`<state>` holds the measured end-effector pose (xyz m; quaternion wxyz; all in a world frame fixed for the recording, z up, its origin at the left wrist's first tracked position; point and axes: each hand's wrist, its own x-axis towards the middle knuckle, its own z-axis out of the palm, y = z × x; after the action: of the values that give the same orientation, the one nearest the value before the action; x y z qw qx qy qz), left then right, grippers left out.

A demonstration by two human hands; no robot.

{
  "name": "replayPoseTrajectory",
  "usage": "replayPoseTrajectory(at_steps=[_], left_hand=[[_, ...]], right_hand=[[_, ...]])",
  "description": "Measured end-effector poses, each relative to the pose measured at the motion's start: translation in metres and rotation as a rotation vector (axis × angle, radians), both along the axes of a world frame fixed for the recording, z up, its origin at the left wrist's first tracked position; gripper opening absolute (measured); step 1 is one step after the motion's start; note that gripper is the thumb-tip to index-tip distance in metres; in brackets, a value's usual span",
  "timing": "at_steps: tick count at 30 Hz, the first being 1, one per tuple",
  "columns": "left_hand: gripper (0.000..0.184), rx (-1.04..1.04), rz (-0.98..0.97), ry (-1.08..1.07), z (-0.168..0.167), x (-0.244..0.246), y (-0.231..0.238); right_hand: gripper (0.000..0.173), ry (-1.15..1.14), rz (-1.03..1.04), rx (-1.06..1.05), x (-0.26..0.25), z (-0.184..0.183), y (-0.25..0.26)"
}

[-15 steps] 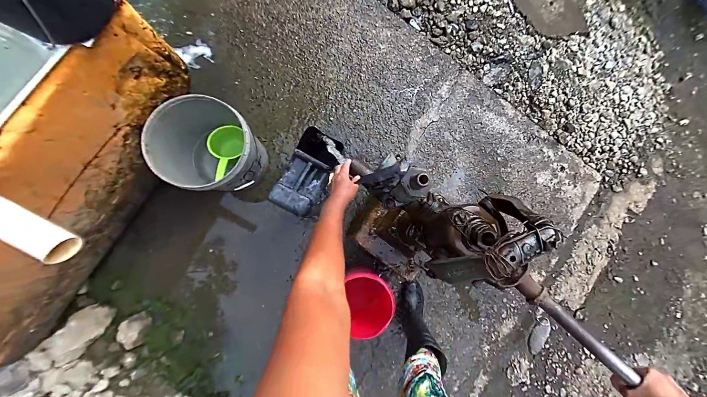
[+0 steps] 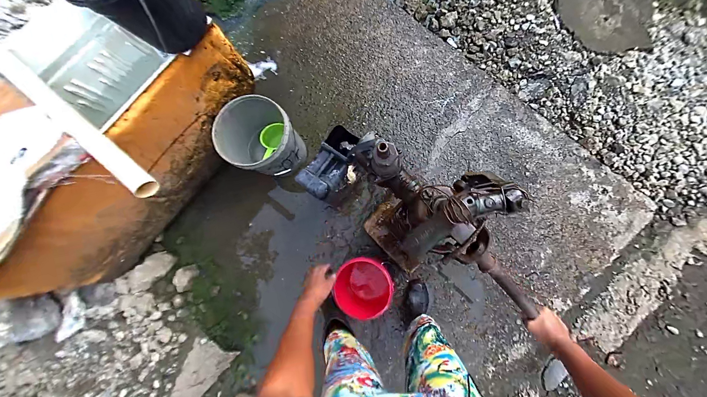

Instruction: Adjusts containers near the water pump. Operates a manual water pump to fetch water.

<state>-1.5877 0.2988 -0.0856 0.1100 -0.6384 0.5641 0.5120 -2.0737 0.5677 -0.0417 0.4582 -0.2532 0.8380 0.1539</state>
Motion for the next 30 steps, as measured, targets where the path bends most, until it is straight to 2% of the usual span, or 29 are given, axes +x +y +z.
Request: replayPoseTrajectory(at_steps=[3, 5, 7, 9, 12, 14, 17, 19, 20, 22, 24, 27, 30], left_hand=[[0.047, 0.285, 0.064, -0.146, 0.047, 0.072, 0.108], [0.046, 0.398, 0.083, -0.245, 0.062, 0.117, 0.17], [0.044, 0.483, 0.171, -0.318, 0.08, 0.154, 0.217], [0.043, 0.516, 0.293, -0.329, 0.092, 0.18, 0.243], [0.04, 0.461, 0.437, -0.267, 0.091, 0.202, 0.243], [0.04, 0.366, 0.473, -0.19, 0.085, 0.202, 0.218], [0.043, 0.218, 0.506, -0.059, 0.085, 0.176, 0.166], [0.044, 0.145, 0.504, 0.023, 0.089, 0.152, 0.138], [0.043, 0.125, 0.489, 0.056, 0.09, 0.139, 0.126], [0.042, 0.11, 0.453, 0.101, 0.094, 0.115, 0.111], [0.042, 0.122, 0.402, 0.114, 0.098, 0.095, 0.106], [0.042, 0.171, 0.273, 0.072, 0.097, 0.082, 0.114], [0.041, 0.231, 0.109, -0.026, 0.097, 0.085, 0.131]], right_hand=[[0.038, -0.18, -0.128, 0.047, 0.003, -0.029, -0.01], [0.035, -0.254, -0.141, 0.074, 0.012, -0.033, -0.005], [0.032, -0.287, -0.15, 0.056, 0.03, -0.022, 0.013], [0.034, -0.257, -0.147, 0.018, 0.049, 0.009, 0.033], [0.047, -0.126, -0.113, -0.031, 0.062, 0.082, 0.053], [0.056, -0.036, -0.038, -0.023, 0.063, 0.144, 0.05], [0.067, 0.046, 0.119, -0.003, 0.072, 0.237, 0.023], [0.061, 0.06, 0.18, 0.01, 0.08, 0.276, -0.001], [0.054, 0.063, 0.176, 0.015, 0.082, 0.283, -0.01], [0.04, 0.048, 0.108, 0.029, 0.085, 0.274, -0.013], [0.033, 0.03, 0.035, 0.005, 0.079, 0.24, 0.0], [0.032, 0.104, 0.0, -0.002, 0.066, 0.177, 0.019], [0.035, 0.2, 0.059, -0.021, 0.043, 0.132, 0.022]])
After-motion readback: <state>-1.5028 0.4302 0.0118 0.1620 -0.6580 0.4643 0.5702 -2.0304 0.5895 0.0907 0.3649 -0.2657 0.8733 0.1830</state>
